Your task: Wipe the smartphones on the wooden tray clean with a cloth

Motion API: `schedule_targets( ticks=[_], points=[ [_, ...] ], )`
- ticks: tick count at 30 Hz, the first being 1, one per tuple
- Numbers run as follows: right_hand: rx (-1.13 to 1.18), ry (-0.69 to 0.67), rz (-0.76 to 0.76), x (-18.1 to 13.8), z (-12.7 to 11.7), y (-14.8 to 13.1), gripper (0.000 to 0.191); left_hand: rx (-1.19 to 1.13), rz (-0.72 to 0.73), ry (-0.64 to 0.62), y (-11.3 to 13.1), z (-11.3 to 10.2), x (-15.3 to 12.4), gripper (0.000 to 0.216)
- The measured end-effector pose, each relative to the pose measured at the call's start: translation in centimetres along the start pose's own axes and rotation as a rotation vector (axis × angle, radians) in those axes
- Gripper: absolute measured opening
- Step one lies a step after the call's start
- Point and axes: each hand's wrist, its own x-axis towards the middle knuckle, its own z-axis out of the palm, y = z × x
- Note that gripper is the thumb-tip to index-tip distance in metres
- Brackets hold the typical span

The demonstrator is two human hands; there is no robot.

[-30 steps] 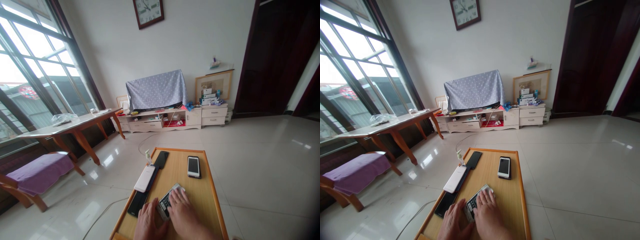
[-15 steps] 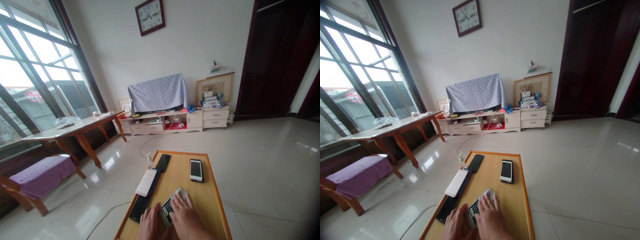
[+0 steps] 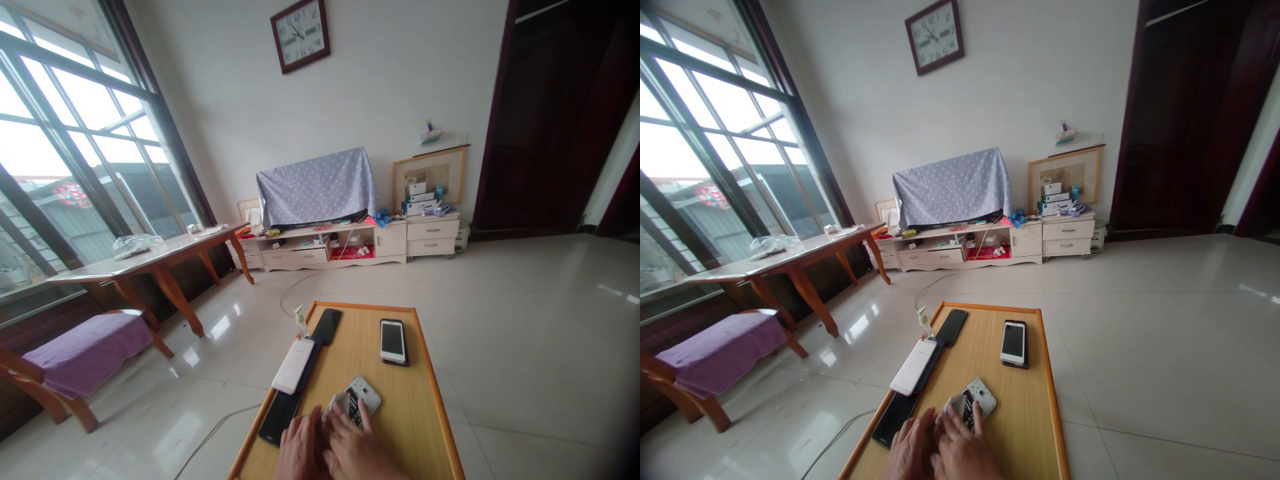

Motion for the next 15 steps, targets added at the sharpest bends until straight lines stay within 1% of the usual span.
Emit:
schedule_targets(
  ticks=[1,3,7,9,11,15],
  points=[
    [0.003,-0.015,-0.03,0.0,0.2,-0.3,0.049,0.001,-0.001,-0.011,0.1,-0.1,0.0,0.065],
    [-0.016,0.036,0.009,0.0,-0.1,-0.2,0.048,0.011,-0.009,-0.01,0.3,-0.3,0.0,0.066],
    [-0.116,0.194,0.276,0.3,-1.6,2.1,0.051,0.018,-0.023,0.007,0.6,-0.4,0.0,0.073],
    [-0.144,0.211,0.324,0.3,-1.9,2.7,0.052,0.012,-0.02,0.017,0.6,-0.3,0.0,0.074],
    [-0.119,0.181,0.286,0.0,-1.6,2.4,0.053,0.011,-0.01,0.041,0.6,-0.1,0.1,0.072],
    [0.003,0.005,0.137,-0.7,-0.4,0.2,0.054,0.032,-0.008,0.06,0.5,0.0,0.0,0.067]
  ],
)
